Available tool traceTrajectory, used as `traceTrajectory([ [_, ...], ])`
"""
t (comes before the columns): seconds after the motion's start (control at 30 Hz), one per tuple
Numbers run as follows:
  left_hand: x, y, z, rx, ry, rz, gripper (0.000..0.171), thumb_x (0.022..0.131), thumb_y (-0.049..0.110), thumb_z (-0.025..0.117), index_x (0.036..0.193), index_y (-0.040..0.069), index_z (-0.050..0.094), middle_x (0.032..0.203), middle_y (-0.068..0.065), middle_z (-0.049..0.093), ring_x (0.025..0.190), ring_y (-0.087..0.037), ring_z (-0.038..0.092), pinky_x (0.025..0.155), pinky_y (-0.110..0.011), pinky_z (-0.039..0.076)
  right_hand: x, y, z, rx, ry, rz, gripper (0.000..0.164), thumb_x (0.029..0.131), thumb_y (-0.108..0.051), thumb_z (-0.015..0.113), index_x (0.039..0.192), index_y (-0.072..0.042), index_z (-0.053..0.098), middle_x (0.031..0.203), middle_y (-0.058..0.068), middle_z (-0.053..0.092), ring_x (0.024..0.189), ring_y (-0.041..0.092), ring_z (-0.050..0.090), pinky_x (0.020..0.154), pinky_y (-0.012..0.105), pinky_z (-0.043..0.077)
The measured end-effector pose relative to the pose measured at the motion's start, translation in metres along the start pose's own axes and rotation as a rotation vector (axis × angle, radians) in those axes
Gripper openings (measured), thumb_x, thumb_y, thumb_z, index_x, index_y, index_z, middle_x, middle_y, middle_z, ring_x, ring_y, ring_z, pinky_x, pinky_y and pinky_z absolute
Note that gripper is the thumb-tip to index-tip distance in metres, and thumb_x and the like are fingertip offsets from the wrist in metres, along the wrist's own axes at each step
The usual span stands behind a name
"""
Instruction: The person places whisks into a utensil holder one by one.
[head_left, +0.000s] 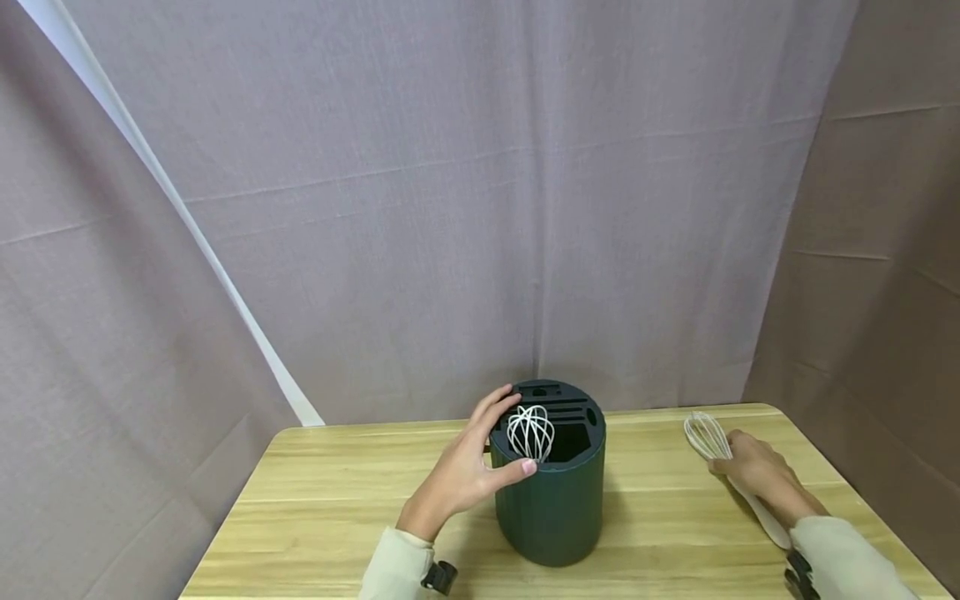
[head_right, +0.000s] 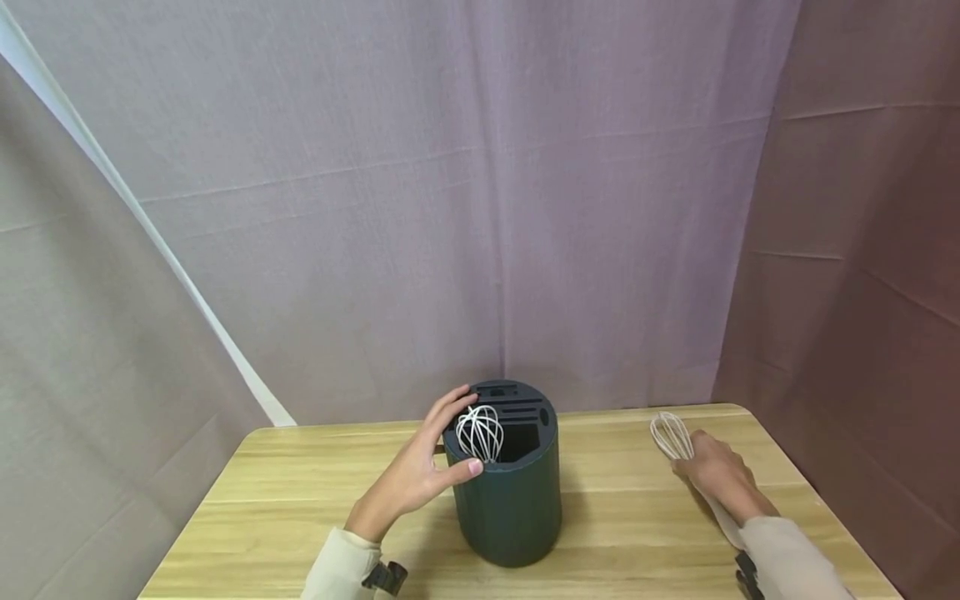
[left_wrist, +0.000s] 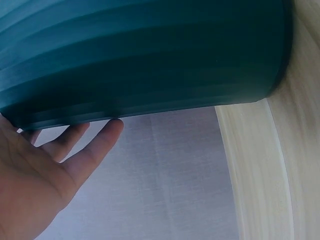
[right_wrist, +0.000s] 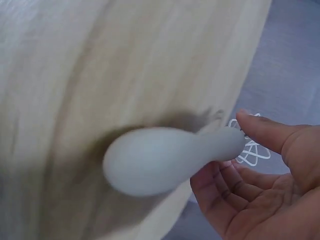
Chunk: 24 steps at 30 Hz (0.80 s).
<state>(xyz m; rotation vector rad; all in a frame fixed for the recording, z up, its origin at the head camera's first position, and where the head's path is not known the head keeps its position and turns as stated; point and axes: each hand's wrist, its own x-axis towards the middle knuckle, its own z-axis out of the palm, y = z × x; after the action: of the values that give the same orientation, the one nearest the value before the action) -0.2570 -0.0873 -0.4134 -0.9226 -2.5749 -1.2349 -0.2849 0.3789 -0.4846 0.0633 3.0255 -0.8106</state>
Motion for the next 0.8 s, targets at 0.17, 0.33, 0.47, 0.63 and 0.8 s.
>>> traceTrajectory([
  [0.17, 0.0, 0.002, 0.0, 0.0, -0.001, -0.009, 0.085, 0.09, 0.061, 0.072, 0.164, 0.04, 0.035, 0.17, 0.027, 0.02, 0.146, -0.024, 0.045, 0.105, -0.056, 0.051, -0.005, -0.011, -0.011, 0.013, 0.064, -0.06, 0.056, 0.093, -0.016, 0.074, 0.126, 0.022, 0.051, 0.103, 0.035, 0.066, 0.082, 0.038, 0.063, 0.063, 0.045, 0.051],
  [0.33, 0.001, 0.004, -0.001, 0.012, -0.007, -0.018, 0.087, 0.09, 0.062, 0.073, 0.164, 0.039, 0.034, 0.17, 0.027, 0.019, 0.147, -0.024, 0.045, 0.106, -0.058, 0.049, -0.013, -0.029, -0.027, 0.012, 0.122, -0.121, 0.056, 0.095, -0.016, 0.073, 0.129, 0.022, 0.049, 0.096, 0.033, 0.067, 0.076, 0.033, 0.062, 0.059, 0.04, 0.049],
  [0.47, 0.001, 0.007, 0.0, 0.031, -0.002, -0.014, 0.088, 0.089, 0.062, 0.073, 0.165, 0.036, 0.035, 0.17, 0.027, 0.018, 0.148, -0.025, 0.044, 0.109, -0.06, 0.047, -0.019, -0.046, -0.038, 0.023, 0.148, -0.152, 0.055, 0.097, -0.015, 0.073, 0.131, 0.019, 0.047, 0.096, 0.031, 0.069, 0.073, 0.027, 0.064, 0.058, 0.038, 0.049],
  [0.63, -0.002, 0.013, 0.004, 0.057, 0.024, -0.015, 0.092, 0.088, 0.064, 0.072, 0.166, 0.032, 0.034, 0.171, 0.023, 0.018, 0.15, -0.027, 0.041, 0.111, -0.062, 0.045, -0.026, -0.069, -0.046, 0.063, 0.191, -0.196, 0.057, 0.097, -0.014, 0.075, 0.134, 0.019, 0.047, 0.103, 0.033, 0.071, 0.079, 0.031, 0.069, 0.064, 0.039, 0.051],
  [0.8, -0.008, 0.018, 0.013, 0.078, 0.073, -0.059, 0.114, 0.074, 0.075, 0.082, 0.167, 0.032, 0.032, 0.171, 0.024, 0.017, 0.15, -0.026, 0.042, 0.11, -0.06, 0.047, -0.038, -0.093, -0.047, 0.131, 0.192, -0.223, 0.062, 0.098, -0.017, 0.075, 0.138, 0.02, 0.047, 0.107, 0.029, 0.071, 0.087, 0.033, 0.071, 0.067, 0.036, 0.053],
])
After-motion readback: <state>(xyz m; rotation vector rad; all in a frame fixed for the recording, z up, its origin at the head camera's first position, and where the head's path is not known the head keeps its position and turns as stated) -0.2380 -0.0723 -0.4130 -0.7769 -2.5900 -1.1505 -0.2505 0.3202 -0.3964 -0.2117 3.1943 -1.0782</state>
